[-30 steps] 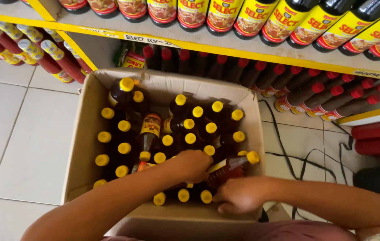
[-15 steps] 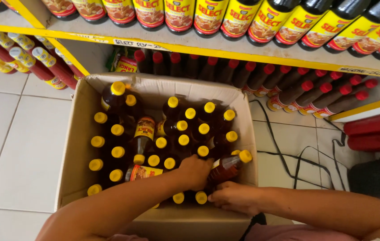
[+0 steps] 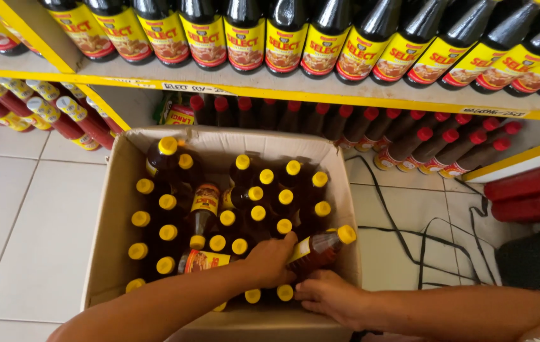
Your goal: Stocking bottles of sauce from a cardboard box onto grocery store shelves.
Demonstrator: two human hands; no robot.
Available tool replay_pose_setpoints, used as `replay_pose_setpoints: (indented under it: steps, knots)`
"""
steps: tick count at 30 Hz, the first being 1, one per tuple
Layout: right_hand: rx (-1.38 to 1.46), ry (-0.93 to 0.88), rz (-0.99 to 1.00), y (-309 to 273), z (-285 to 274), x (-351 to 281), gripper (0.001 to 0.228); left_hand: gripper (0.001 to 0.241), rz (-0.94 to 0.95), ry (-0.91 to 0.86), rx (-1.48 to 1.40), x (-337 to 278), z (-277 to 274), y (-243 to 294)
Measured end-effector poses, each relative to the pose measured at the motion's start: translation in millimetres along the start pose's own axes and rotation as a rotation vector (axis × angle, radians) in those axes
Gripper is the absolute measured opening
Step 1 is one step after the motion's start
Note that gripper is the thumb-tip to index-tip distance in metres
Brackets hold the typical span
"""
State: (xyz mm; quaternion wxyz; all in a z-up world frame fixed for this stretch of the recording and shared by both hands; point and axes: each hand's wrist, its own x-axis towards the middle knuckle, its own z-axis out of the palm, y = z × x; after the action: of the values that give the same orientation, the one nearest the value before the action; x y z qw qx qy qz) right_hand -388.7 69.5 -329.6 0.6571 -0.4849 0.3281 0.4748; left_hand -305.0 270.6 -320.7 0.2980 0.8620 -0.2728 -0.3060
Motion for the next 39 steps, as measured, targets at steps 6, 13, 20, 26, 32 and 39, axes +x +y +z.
replay_pose_setpoints:
  steps: [6,13,20,26,32,39]
  knots:
    - [-0.170,-0.089,-0.228,-2,8,-11,0.060,0.058,0.110,0.167,-0.091,-22,-27,9]
    - [-0.317,-0.257,-0.529,-31,19,-41,0.061,0.063,0.212,0.269,-0.069,-29,-61,31]
    - [-0.257,-0.074,-0.892,-64,12,-44,0.054,0.064,0.513,0.720,0.111,-12,-115,78]
    - [-0.348,0.142,-1.417,-153,19,-106,0.047,0.067,0.614,0.991,0.305,22,-167,137]
    - [-0.334,0.377,-1.688,-235,-18,-144,0.047,0.066,0.733,1.168,0.200,65,-210,210]
    - [-0.505,0.466,-2.058,-316,-45,-206,0.049,0.073,0.749,1.277,0.151,134,-238,267]
